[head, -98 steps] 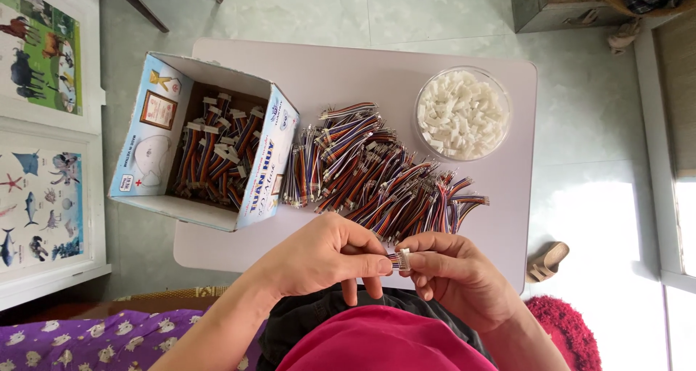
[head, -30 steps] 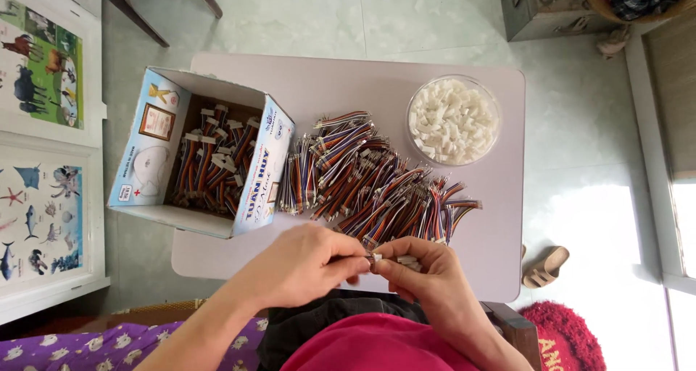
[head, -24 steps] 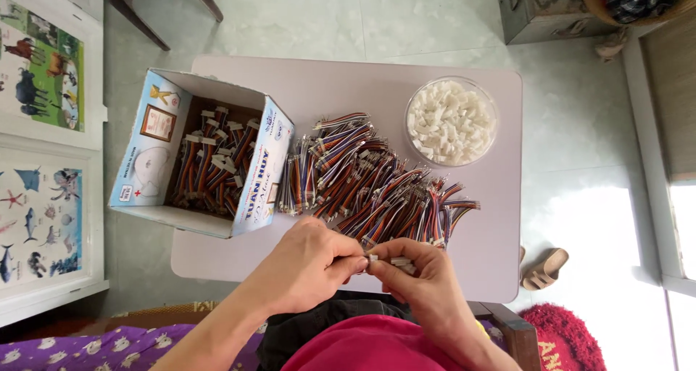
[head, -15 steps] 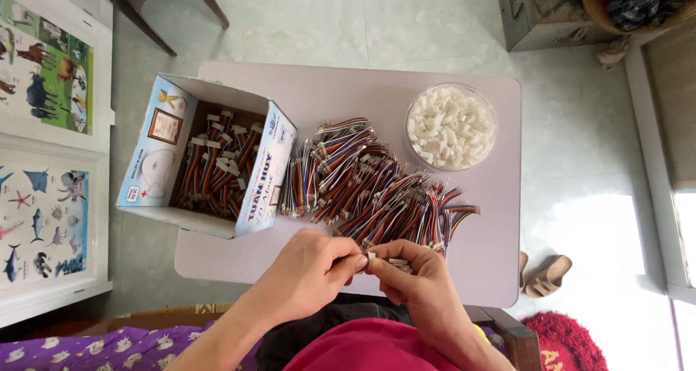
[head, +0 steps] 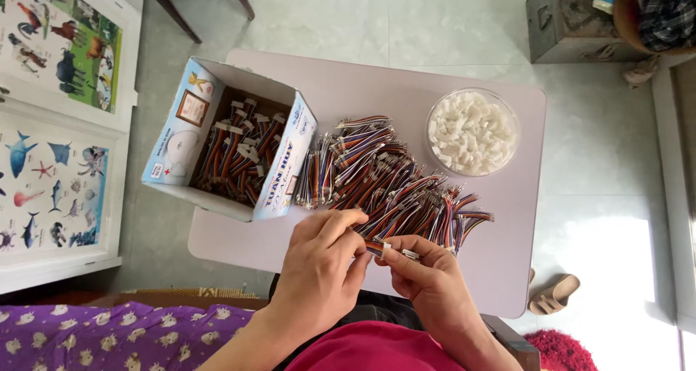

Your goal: Assembling wire bundles by attaching plastic connectors to the ends

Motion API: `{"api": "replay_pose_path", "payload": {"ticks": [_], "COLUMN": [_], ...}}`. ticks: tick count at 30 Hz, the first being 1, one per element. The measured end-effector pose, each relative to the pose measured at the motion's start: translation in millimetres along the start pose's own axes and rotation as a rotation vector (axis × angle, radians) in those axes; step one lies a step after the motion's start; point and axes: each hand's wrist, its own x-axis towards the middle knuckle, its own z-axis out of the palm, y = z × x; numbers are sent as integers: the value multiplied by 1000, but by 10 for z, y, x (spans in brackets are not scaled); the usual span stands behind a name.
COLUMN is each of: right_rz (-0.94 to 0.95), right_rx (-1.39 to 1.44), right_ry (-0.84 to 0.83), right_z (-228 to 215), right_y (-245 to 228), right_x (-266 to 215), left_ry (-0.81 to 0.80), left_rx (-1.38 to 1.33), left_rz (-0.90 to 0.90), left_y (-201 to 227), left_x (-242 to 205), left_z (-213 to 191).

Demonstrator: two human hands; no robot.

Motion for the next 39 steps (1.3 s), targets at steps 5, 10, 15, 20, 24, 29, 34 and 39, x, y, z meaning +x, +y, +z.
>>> {"api": "replay_pose_path", "payload": {"ticks": [5, 10, 15, 20, 24, 29, 34, 39], "right_rz": [1, -17, 108, 80, 63, 42, -13, -139], "right_rx": [-25, -36, 82, 77, 62, 60, 15, 65], "right_ry": [-50, -113, -168, -166, -206, -168, 89, 133], "right_z": [-20, 10, 101, 198, 388, 514, 468, 16], "right_y": [85, 205, 189, 172, 164, 296, 242, 552], "right_x": [-3, 6, -34, -60, -62, -39, 31, 178], "left_ry": [-54, -31, -150, -157, -131, -179, 187, 299], "left_rx": [-125, -191, -156, -190, -264, -275, -128, 163], "left_rz": [-59, -47, -109, -66, 7, 13, -95, -134], "left_y": [30, 44, -13, -94, -219, -476, -1046, -1348], "left_x": [-85, -138, -171, -199, -139, -216, -117, -36], "left_z": [-16, -13, -174, -231, -357, -558, -1059, -1017]}}
